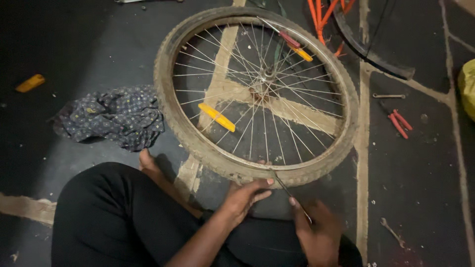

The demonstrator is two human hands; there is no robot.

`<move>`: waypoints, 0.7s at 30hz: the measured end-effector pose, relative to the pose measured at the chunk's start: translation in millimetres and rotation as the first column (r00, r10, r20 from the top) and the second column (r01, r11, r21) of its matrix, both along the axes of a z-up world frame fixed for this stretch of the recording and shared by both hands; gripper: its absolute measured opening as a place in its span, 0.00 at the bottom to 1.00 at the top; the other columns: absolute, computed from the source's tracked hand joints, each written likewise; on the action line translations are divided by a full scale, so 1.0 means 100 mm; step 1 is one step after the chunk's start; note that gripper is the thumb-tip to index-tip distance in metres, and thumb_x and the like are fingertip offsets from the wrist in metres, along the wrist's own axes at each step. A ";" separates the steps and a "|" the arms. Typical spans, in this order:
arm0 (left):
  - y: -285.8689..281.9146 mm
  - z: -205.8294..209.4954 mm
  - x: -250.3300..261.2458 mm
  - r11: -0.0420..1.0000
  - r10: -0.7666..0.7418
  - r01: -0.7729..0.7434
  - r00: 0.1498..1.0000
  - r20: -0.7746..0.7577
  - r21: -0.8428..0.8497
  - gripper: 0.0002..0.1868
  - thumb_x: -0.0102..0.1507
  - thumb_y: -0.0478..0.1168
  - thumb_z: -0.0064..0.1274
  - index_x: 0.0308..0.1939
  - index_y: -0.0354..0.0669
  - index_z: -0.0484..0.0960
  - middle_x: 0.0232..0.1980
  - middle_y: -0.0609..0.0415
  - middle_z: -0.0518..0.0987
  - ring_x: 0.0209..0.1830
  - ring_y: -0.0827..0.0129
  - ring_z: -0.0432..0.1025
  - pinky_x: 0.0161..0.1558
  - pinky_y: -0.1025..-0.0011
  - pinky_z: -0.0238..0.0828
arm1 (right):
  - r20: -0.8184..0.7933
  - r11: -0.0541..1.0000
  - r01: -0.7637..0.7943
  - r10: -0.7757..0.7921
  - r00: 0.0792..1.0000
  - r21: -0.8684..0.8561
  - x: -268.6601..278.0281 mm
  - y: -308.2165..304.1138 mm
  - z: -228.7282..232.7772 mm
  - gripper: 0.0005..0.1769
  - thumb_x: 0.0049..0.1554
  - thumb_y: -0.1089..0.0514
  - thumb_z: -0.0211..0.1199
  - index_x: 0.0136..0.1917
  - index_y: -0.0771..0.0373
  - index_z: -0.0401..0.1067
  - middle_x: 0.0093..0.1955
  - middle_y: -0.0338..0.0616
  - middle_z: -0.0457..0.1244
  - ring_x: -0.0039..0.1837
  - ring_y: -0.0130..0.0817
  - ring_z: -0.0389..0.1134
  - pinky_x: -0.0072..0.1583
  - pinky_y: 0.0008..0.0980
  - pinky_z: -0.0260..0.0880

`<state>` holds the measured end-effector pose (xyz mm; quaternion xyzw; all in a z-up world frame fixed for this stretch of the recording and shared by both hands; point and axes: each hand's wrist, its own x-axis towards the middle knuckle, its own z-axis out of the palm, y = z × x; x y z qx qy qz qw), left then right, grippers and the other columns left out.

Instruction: The person uses tools to remove the tire from a bicycle wheel rim by hand and with a lever.

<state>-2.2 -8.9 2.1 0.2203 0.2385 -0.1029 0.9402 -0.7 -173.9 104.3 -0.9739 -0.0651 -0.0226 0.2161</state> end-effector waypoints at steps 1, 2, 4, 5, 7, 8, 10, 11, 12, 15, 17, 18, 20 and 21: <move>-0.01 0.00 0.00 1.000 0.002 -0.002 1.000 0.006 -0.005 0.42 0.53 0.34 0.64 0.72 0.42 0.68 0.68 0.50 0.76 0.66 0.59 0.71 0.62 0.52 0.70 | -0.007 0.997 0.043 -0.044 0.999 -0.063 -0.02 -0.04 -0.03 0.07 0.55 0.57 0.71 0.43 0.63 0.80 0.34 0.51 0.66 0.33 0.40 0.64 0.40 0.35 0.63; -0.01 0.00 0.01 1.000 0.000 0.000 1.000 0.004 0.001 0.42 0.53 0.33 0.64 0.71 0.42 0.68 0.68 0.51 0.76 0.66 0.59 0.71 0.62 0.52 0.70 | 0.002 1.000 0.013 -0.013 1.000 -0.022 -0.04 -0.07 -0.04 0.07 0.55 0.59 0.69 0.47 0.61 0.80 0.34 0.50 0.66 0.32 0.39 0.65 0.39 0.34 0.64; 0.00 0.01 0.02 1.000 -0.003 0.003 1.000 0.000 0.014 0.42 0.53 0.33 0.64 0.71 0.42 0.68 0.69 0.53 0.76 0.67 0.60 0.71 0.63 0.52 0.70 | 0.022 0.997 -0.048 0.047 0.999 0.061 -0.08 -0.08 -0.04 0.14 0.56 0.62 0.65 0.56 0.57 0.80 0.34 0.48 0.67 0.31 0.37 0.67 0.38 0.34 0.65; 0.01 0.02 0.02 1.000 -0.004 0.004 1.000 0.010 0.012 0.42 0.53 0.33 0.64 0.71 0.42 0.67 0.69 0.53 0.76 0.67 0.60 0.71 0.63 0.52 0.70 | 0.034 0.987 -0.099 0.096 0.995 0.126 -0.09 -0.07 -0.02 0.16 0.56 0.63 0.63 0.58 0.56 0.78 0.35 0.46 0.67 0.33 0.36 0.69 0.38 0.33 0.66; 0.02 0.02 0.01 1.000 -0.007 0.007 1.000 0.026 0.003 0.42 0.53 0.33 0.64 0.71 0.42 0.67 0.69 0.53 0.76 0.68 0.61 0.71 0.63 0.54 0.70 | 0.062 0.948 -0.198 0.189 0.980 0.247 -0.13 -0.02 0.04 0.20 0.56 0.64 0.60 0.61 0.55 0.75 0.38 0.43 0.69 0.35 0.33 0.73 0.37 0.32 0.69; 0.01 0.02 0.01 1.000 -0.002 0.002 1.000 0.025 0.002 0.41 0.53 0.33 0.64 0.71 0.42 0.67 0.69 0.54 0.76 0.67 0.61 0.71 0.63 0.54 0.70 | 0.095 0.965 -0.200 0.186 0.978 0.171 -0.13 0.04 0.05 0.19 0.56 0.64 0.61 0.61 0.55 0.76 0.37 0.44 0.69 0.35 0.34 0.72 0.38 0.33 0.69; 0.01 0.02 0.01 1.000 0.010 -0.010 1.000 0.024 0.004 0.41 0.53 0.33 0.63 0.71 0.42 0.68 0.69 0.55 0.76 0.67 0.62 0.71 0.62 0.54 0.70 | 0.160 0.981 -0.193 0.188 0.969 0.016 -0.12 0.15 0.05 0.18 0.56 0.64 0.63 0.59 0.54 0.79 0.36 0.46 0.68 0.36 0.36 0.71 0.39 0.35 0.69; 0.00 0.01 0.01 1.000 0.009 -0.009 1.000 0.018 0.010 0.41 0.53 0.33 0.64 0.71 0.41 0.68 0.69 0.54 0.76 0.67 0.61 0.71 0.62 0.54 0.70 | 0.118 0.991 -0.134 0.133 0.984 0.000 -0.12 0.19 0.06 0.18 0.56 0.63 0.63 0.59 0.53 0.79 0.35 0.47 0.67 0.34 0.37 0.70 0.38 0.36 0.68; -0.01 0.01 0.01 1.000 0.009 -0.009 1.000 0.013 0.017 0.42 0.52 0.33 0.64 0.71 0.41 0.68 0.69 0.54 0.76 0.66 0.60 0.72 0.62 0.54 0.71 | 0.077 0.997 -0.077 0.079 0.994 -0.018 -0.12 0.22 0.06 0.17 0.55 0.63 0.64 0.58 0.52 0.80 0.33 0.47 0.67 0.32 0.38 0.70 0.38 0.37 0.68; 0.01 0.01 0.02 0.999 0.006 -0.007 1.000 0.017 0.052 0.42 0.52 0.34 0.64 0.71 0.40 0.69 0.67 0.51 0.77 0.65 0.59 0.73 0.62 0.54 0.71 | 0.165 0.994 -0.111 0.111 0.980 -0.013 -0.12 0.32 0.08 0.18 0.55 0.63 0.64 0.59 0.53 0.80 0.33 0.48 0.66 0.33 0.39 0.69 0.38 0.37 0.67; 0.00 0.01 0.00 0.998 0.014 -0.015 1.000 0.027 0.057 0.42 0.52 0.34 0.64 0.71 0.40 0.69 0.67 0.51 0.77 0.65 0.60 0.73 0.61 0.55 0.72 | 0.257 0.983 -0.184 0.172 0.951 0.025 -0.11 0.34 0.11 0.16 0.57 0.63 0.63 0.58 0.56 0.79 0.36 0.47 0.67 0.36 0.38 0.70 0.40 0.35 0.68; 0.00 0.01 0.00 0.999 0.021 -0.023 0.999 0.037 0.050 0.42 0.52 0.34 0.64 0.71 0.40 0.68 0.68 0.52 0.77 0.65 0.61 0.72 0.61 0.55 0.71 | 0.290 0.976 -0.211 0.187 0.939 0.054 -0.06 0.35 0.14 0.13 0.58 0.63 0.63 0.56 0.58 0.79 0.38 0.47 0.68 0.38 0.36 0.71 0.41 0.35 0.69; 0.00 0.02 -0.01 0.998 0.015 -0.018 0.999 0.043 0.061 0.42 0.52 0.35 0.64 0.71 0.40 0.68 0.67 0.51 0.77 0.65 0.61 0.73 0.60 0.57 0.72 | 0.226 0.986 -0.166 0.158 0.961 0.017 0.13 0.41 0.21 0.08 0.58 0.60 0.66 0.52 0.61 0.79 0.36 0.48 0.68 0.36 0.35 0.70 0.40 0.36 0.67; 0.01 0.03 -0.01 0.997 0.002 -0.006 0.999 0.039 0.080 0.42 0.52 0.35 0.65 0.71 0.40 0.68 0.67 0.50 0.78 0.64 0.60 0.74 0.60 0.57 0.73 | 0.132 0.994 -0.099 0.105 0.986 -0.056 0.27 0.44 0.27 0.08 0.57 0.57 0.69 0.48 0.62 0.79 0.31 0.48 0.67 0.32 0.36 0.68 0.38 0.37 0.65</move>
